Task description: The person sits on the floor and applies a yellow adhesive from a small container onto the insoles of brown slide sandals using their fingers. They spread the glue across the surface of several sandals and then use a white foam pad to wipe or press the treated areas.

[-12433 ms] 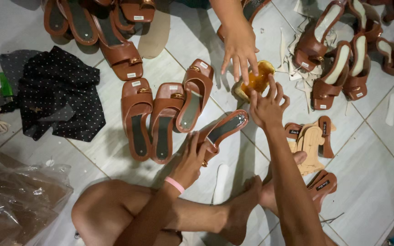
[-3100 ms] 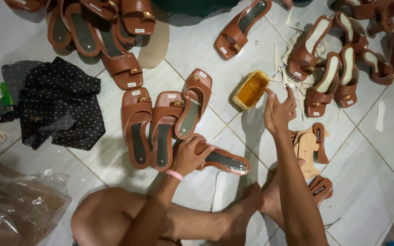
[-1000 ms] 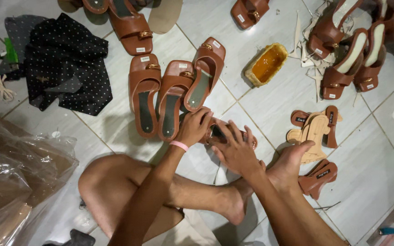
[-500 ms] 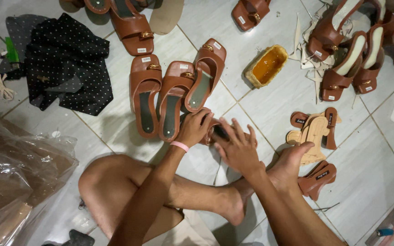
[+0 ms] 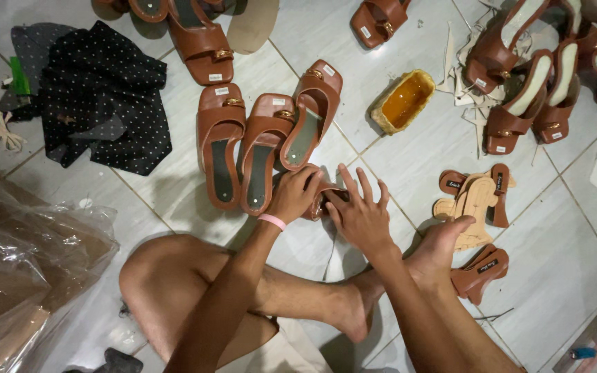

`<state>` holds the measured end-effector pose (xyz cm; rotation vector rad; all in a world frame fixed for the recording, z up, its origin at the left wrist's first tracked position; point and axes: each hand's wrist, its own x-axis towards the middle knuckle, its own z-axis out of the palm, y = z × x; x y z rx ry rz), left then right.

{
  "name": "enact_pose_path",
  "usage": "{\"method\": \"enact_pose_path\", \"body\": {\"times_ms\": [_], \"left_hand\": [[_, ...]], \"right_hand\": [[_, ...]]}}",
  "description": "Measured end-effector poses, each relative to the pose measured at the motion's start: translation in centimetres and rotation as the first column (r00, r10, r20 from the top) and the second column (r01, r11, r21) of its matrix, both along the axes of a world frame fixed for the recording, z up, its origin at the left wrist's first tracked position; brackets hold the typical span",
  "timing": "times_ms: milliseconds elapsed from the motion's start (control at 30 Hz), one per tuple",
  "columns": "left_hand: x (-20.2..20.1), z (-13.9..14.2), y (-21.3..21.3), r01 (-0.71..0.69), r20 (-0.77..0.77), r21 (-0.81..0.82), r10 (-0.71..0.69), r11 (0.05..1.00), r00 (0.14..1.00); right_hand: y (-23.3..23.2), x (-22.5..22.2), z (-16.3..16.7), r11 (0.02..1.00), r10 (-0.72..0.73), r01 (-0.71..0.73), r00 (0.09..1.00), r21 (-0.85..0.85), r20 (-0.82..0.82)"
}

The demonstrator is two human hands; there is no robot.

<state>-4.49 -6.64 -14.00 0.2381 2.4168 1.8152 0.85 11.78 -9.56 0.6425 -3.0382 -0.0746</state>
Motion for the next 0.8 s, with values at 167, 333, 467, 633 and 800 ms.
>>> {"method": "enact_pose_path", "body": {"times_ms": [167, 333, 467, 633, 800], "left_hand": [[0.0, -0.1, 0.1, -0.014, -0.005, 0.010, 0.014, 1.000, 1.000], [0.0, -0.3, 0.2, -0.012, -0.033, 0.003, 0.012, 1.000, 0.999], [0.0, -0.3, 0.1, -0.014, 0.009, 0.004, 0.014, 1.000, 1.000], [0.1, -0.1, 0.1, 0.002, 0.041, -0.002, -0.002, 1.000, 0.999], [0.0, -0.1, 0.1, 0.002, 0.027, -0.010, -0.001, 1.000, 1.000]], "right_hand": [[0.0, 1.3, -0.2, 0.995, 0.062, -0.050, 0.988, -0.091, 0.139], [0.3, 1.2, -0.2, 0.993, 0.028, -0.021, 0.998, -0.115, 0.055], [0.2, 0.7, -0.4, 0.999, -0.022, 0.024, 0.998, -0.024, 0.054], [0.0, 1.4, -0.6, 0.997, 0.020, -0.014, 0.997, -0.079, 0.075], [-0.7, 0.9, -1.0, 0.997, -0.066, 0.063, 0.995, -0.045, -0.074]]}}
